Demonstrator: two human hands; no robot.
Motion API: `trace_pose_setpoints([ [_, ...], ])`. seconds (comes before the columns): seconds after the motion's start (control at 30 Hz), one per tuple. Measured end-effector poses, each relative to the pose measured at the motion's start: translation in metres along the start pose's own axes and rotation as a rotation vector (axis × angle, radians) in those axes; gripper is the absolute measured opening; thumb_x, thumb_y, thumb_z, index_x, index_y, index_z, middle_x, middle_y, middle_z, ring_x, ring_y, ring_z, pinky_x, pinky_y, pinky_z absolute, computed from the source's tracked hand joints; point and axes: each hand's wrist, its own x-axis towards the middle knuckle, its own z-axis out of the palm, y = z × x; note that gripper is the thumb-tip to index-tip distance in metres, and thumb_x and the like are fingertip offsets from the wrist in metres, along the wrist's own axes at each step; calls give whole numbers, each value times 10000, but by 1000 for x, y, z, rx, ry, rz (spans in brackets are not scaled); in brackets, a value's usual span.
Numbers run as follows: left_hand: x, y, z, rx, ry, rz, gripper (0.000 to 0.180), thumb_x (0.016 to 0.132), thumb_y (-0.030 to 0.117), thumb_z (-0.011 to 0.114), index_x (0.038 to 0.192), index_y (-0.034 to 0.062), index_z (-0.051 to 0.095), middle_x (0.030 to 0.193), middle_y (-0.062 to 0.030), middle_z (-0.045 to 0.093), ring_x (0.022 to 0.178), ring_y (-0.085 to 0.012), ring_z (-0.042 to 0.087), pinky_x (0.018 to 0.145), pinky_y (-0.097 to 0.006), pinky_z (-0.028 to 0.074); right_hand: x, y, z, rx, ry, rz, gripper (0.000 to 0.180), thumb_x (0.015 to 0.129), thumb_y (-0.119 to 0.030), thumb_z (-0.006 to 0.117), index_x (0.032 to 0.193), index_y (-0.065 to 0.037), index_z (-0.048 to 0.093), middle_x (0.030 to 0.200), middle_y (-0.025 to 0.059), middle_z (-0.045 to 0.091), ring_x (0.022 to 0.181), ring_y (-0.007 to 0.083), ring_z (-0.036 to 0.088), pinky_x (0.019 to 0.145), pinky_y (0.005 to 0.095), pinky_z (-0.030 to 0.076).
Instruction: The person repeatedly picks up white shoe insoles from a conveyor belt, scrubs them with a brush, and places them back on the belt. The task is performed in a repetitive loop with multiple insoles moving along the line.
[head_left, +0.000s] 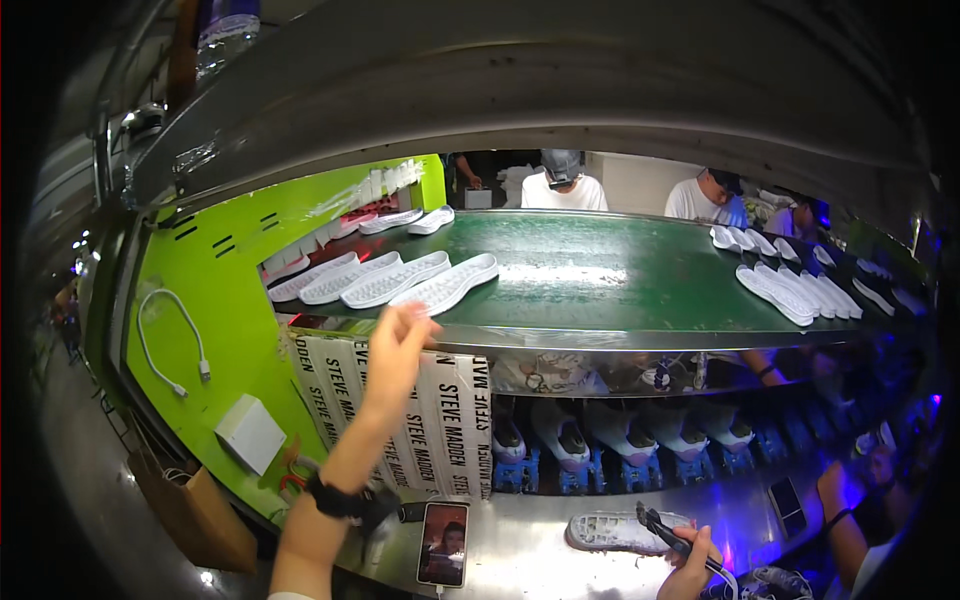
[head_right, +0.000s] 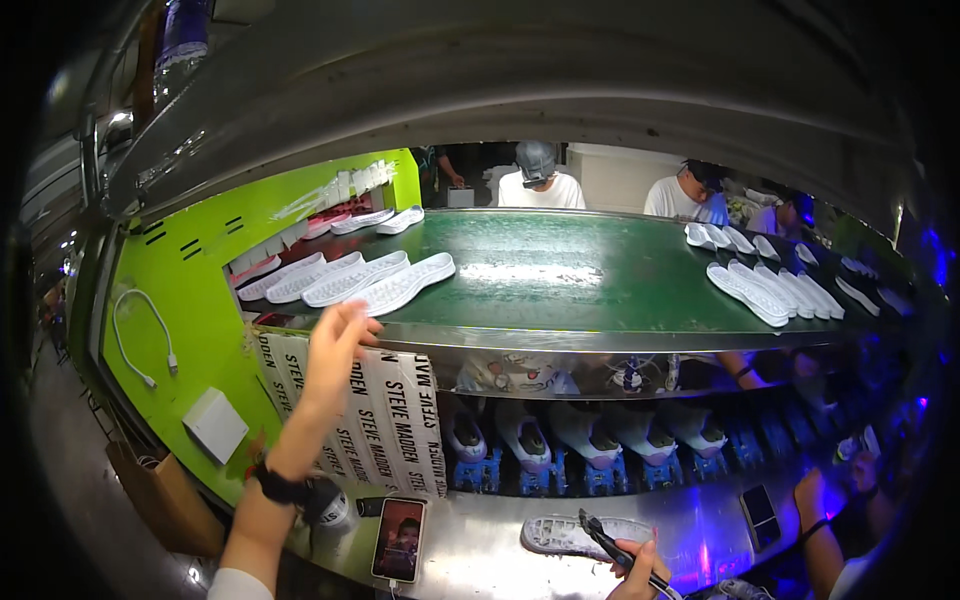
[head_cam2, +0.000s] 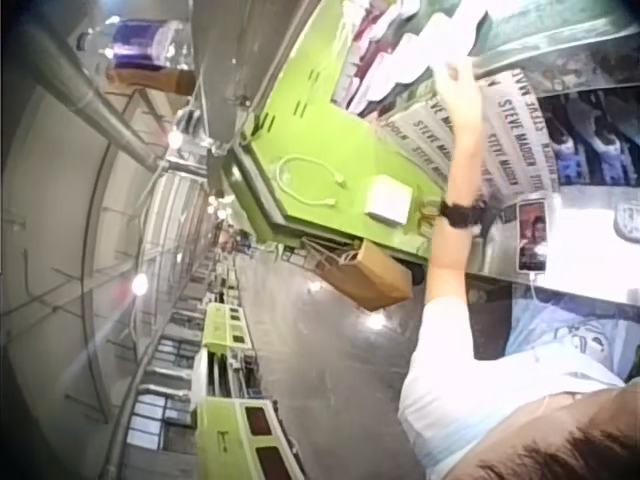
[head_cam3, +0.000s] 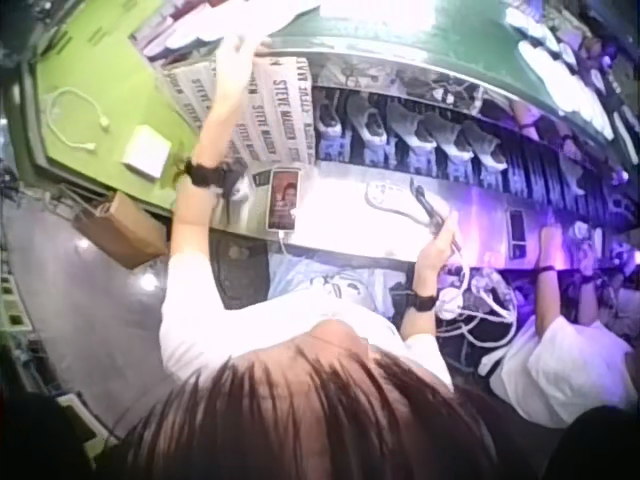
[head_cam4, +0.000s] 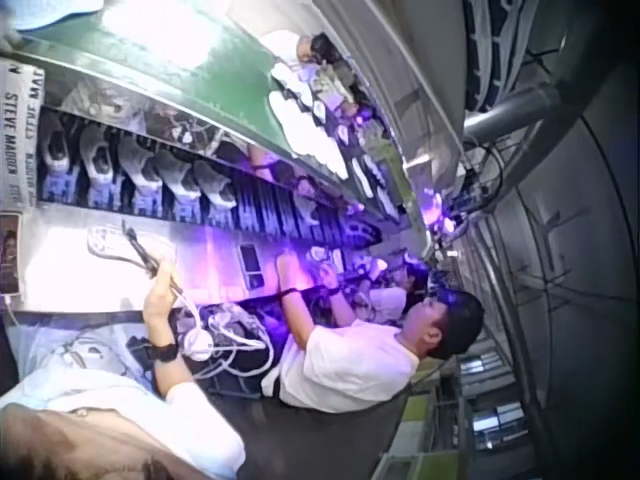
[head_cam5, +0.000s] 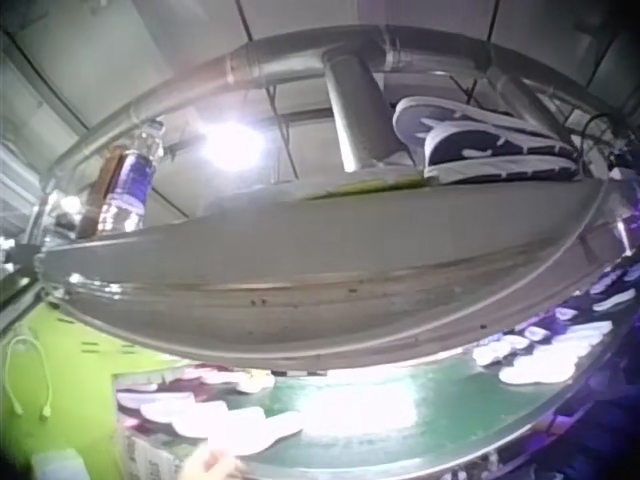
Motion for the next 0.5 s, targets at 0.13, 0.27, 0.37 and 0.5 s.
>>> trace_pose_setpoints([
  [0.13, 63, -29, -30, 1254, 243, 107, 765, 760, 497, 739, 1274, -1, 469, 1173, -210, 613, 1075, -367, 561, 904, -497, 417, -6, 4, -4, 36, -47, 19, 372, 1032, -279, 455, 1040, 30, 661, 844, 44, 640, 747, 115, 553, 663, 257, 430],
  [0.27, 102, -38, -42, 1111, 21, -15, 934, 711, 533, 762, 1370, -11, 383, 1247, -262, 579, 1144, -466, 523, 932, -622, 368, -14, 19, -21, 18, -92, 5, 358, 1029, -292, 469, 1073, 17, 644, 891, 44, 634, 782, 115, 554, 683, 264, 441],
  [0.37, 113, -36, -34, 1263, 6, -47, 969, 729, 503, 757, 1425, -18, 330, 1238, -287, 584, 1150, -503, 521, 919, -665, 371, -16, 54, -44, 50, -42, 156, 407, 1038, -329, 440, 1129, 30, 609, 967, 60, 622, 835, 133, 557, 737, 270, 458],
  [0.5, 87, 23, 41, 1234, -87, 232, 828, 813, 438, 698, 1402, -39, 366, 1318, -265, 476, 1248, -444, 416, 950, -610, 391, -28, 16, -44, 13, 30, 86, 412, 1027, -334, 455, 1170, 26, 597, 1079, 116, 625, 898, 182, 600, 800, 278, 482],
])
